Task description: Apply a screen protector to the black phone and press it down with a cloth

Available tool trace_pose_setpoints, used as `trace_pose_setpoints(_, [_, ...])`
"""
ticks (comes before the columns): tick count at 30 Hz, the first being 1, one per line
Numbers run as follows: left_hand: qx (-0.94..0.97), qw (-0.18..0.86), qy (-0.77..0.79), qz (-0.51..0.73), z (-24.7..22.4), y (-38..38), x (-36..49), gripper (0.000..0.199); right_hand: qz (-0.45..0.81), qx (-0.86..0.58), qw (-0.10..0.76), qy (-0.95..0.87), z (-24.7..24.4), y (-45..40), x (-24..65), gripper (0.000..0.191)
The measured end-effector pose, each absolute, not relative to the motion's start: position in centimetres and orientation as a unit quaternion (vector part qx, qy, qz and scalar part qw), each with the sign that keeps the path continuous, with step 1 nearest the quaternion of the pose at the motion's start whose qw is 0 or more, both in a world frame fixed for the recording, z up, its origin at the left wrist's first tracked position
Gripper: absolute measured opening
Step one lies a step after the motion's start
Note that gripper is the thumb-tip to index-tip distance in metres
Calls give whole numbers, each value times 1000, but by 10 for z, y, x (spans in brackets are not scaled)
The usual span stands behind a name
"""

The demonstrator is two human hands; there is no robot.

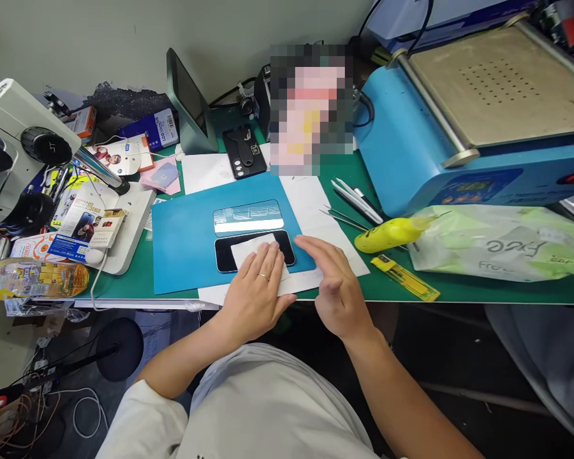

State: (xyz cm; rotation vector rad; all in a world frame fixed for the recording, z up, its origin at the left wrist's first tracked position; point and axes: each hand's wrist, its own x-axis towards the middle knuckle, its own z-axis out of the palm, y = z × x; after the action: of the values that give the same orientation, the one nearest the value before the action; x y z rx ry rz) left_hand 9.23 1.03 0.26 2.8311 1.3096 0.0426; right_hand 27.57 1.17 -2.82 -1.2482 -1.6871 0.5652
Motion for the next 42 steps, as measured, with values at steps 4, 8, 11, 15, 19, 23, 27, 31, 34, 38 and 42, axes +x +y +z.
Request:
trace_pose_setpoints(4, [905, 19, 425, -1, 9, 9, 72, 66, 239, -510, 468, -681, -28, 11, 277, 84])
trace_pose_setpoints(8, [904, 13, 427, -5, 14, 9, 62, 62, 239, -512, 462, -684, -28, 13, 274, 85])
trace_pose_setpoints(11, [907, 16, 421, 10, 14, 14, 68, 56, 237, -517, 457, -684, -28, 13, 273, 85])
trace_pose_setpoints(15, [910, 45, 412, 28, 12, 24, 77, 55, 238, -516, 453, -687, -27, 13, 273, 83])
trace_pose_setpoints(19, [912, 77, 402, 34, 11, 27, 76, 64, 232, -513, 454, -691, -28, 13, 274, 82])
trace_pose_setpoints(23, [917, 94, 386, 37, 16, 28, 62, 63, 233, -515, 456, -688, -27, 14, 274, 82])
trace_pose_setpoints(27, [905, 112, 399, 96, 24, 33, 49, 40, 238, -515, 460, -683, -26, 14, 274, 81])
trace_pose_setpoints(31, [900, 129, 390, 147, 26, 37, 52, 27, 237, -517, 457, -684, -25, 14, 273, 81])
trace_pose_setpoints(34, [892, 96, 419, 138, 27, 42, 62, 23, 234, -515, 455, -687, -25, 13, 274, 80])
trace_pose_setpoints(38, [868, 78, 486, 70, 32, 56, 77, 16, 233, -514, 456, -688, -24, 13, 274, 80])
trace_pose_setpoints(42, [838, 149, 524, 41, 37, 70, 89, 13, 231, -513, 458, -688, -25, 13, 274, 80])
